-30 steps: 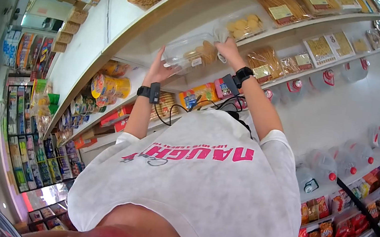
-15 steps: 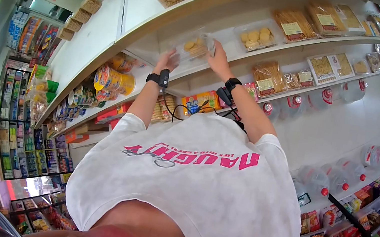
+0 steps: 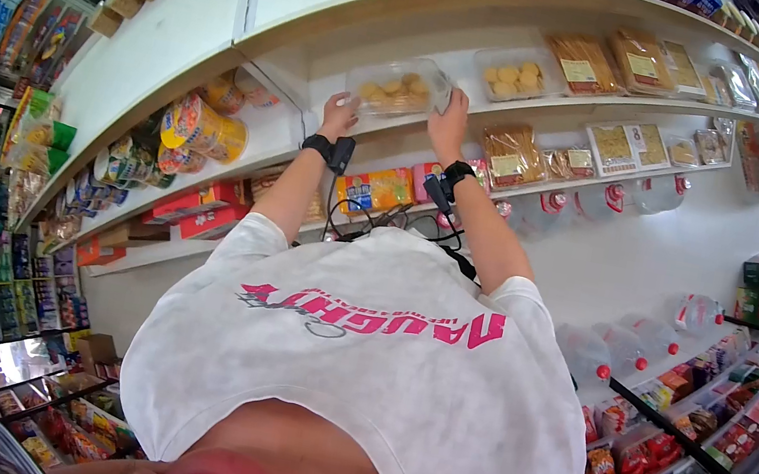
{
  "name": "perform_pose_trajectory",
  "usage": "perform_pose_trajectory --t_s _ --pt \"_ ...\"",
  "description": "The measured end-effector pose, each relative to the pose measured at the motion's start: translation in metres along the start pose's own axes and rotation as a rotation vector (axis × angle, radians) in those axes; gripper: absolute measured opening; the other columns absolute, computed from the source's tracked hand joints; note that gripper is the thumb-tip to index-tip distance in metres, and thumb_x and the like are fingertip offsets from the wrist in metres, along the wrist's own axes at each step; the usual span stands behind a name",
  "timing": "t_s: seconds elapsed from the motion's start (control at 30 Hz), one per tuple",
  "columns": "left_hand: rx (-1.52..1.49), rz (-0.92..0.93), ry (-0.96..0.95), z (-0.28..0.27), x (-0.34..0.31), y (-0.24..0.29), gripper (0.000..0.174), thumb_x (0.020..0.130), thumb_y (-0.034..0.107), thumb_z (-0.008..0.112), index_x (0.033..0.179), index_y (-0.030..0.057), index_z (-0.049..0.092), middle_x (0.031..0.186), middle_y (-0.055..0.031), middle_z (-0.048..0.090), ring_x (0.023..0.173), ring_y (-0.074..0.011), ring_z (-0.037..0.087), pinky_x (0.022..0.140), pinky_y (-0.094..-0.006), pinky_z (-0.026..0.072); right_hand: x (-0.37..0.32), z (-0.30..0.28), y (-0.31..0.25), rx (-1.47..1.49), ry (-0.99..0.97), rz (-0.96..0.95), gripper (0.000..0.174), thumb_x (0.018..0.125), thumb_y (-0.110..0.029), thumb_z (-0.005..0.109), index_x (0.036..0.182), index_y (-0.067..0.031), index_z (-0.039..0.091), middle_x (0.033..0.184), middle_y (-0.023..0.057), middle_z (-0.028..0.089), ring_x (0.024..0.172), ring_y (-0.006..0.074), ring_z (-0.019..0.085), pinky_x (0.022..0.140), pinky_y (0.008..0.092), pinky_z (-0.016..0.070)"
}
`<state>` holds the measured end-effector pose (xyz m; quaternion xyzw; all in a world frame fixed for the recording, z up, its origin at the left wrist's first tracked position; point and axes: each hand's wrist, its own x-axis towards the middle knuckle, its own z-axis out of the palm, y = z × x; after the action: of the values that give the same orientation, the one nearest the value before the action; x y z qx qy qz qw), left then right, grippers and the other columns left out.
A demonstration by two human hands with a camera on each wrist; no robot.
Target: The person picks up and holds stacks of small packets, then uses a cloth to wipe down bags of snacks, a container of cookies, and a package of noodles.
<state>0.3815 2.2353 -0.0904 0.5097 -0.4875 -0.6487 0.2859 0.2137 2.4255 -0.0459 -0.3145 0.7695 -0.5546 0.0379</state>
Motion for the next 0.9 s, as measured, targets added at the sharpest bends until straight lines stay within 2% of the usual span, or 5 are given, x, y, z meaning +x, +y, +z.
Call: perform_pose_trajectory --t_s 0.17,0.33,0.43,0.63,0.9 --pt "-0.015 0.037 -0.054 -0.012 -0.012 -0.014 0.035 0.085 0.023 0.071 0.098 -0.0069 0.057 0.074 -0.0083 0.06 0.056 -0.0145 0.055 0.047 -0.0268 0.0449 -0.03 -0.016 -0.078 -0.093 -0.166 -0.287 0.064 0.069 0.008 0.053 0.131 -0.0051 0.049 0.144 0.0244 0.037 0.129 0.0437 0.039 0.107 0.0436 0.0359" --pt "0.047 -0.03 -0.344 -0.036 -0.056 0.005 0.035 0.09 0.022 0.062 0.11 -0.0076 0.059 0.083 -0.0081 0.065 0.072 -0.0148 0.061 0.062 -0.0285 0.0496 -0.043 0.023 -0.046 -0.453 -0.47 -0.411 0.065 0.07 0.003 0.057 0.134 -0.0098 0.051 0.14 0.0255 0.043 0.133 0.0433 0.036 0.109 0.0441 0.0343" --pt "0.176 0.051 -0.494 -0.048 -0.082 0.019 0.038 0.092 0.026 0.06 0.113 -0.0051 0.058 0.09 -0.0087 0.066 0.079 -0.0163 0.064 0.068 -0.0282 0.0519 -0.029 0.025 -0.024 -0.252 -0.503 -0.402 0.059 0.074 -0.002 0.061 0.132 -0.0067 0.052 0.137 0.0218 0.048 0.13 0.0374 0.043 0.105 0.0399 0.0382" --pt "0.095 0.01 -0.696 -0.036 -0.122 0.029 0.043 0.097 0.035 0.056 0.121 -0.0009 0.056 0.107 -0.0109 0.064 0.094 -0.0189 0.064 0.082 -0.0304 0.0526 -0.052 -0.05 -0.05 0.188 -0.278 0.396 0.042 0.087 -0.013 0.062 0.125 0.0 0.055 0.115 0.0105 0.065 0.107 0.0221 0.061 0.091 0.0301 0.0461" --pt "0.175 0.197 -0.891 0.028 -0.153 0.034 0.035 0.095 0.028 0.06 0.112 -0.0027 0.062 0.098 -0.0072 0.067 0.088 -0.0144 0.064 0.077 -0.0282 0.052 -0.115 -0.147 -0.003 0.408 -0.107 0.56 0.046 0.092 -0.012 0.059 0.135 -0.0024 0.045 0.129 0.0087 0.055 0.117 0.0206 0.054 0.098 0.0328 0.0435"
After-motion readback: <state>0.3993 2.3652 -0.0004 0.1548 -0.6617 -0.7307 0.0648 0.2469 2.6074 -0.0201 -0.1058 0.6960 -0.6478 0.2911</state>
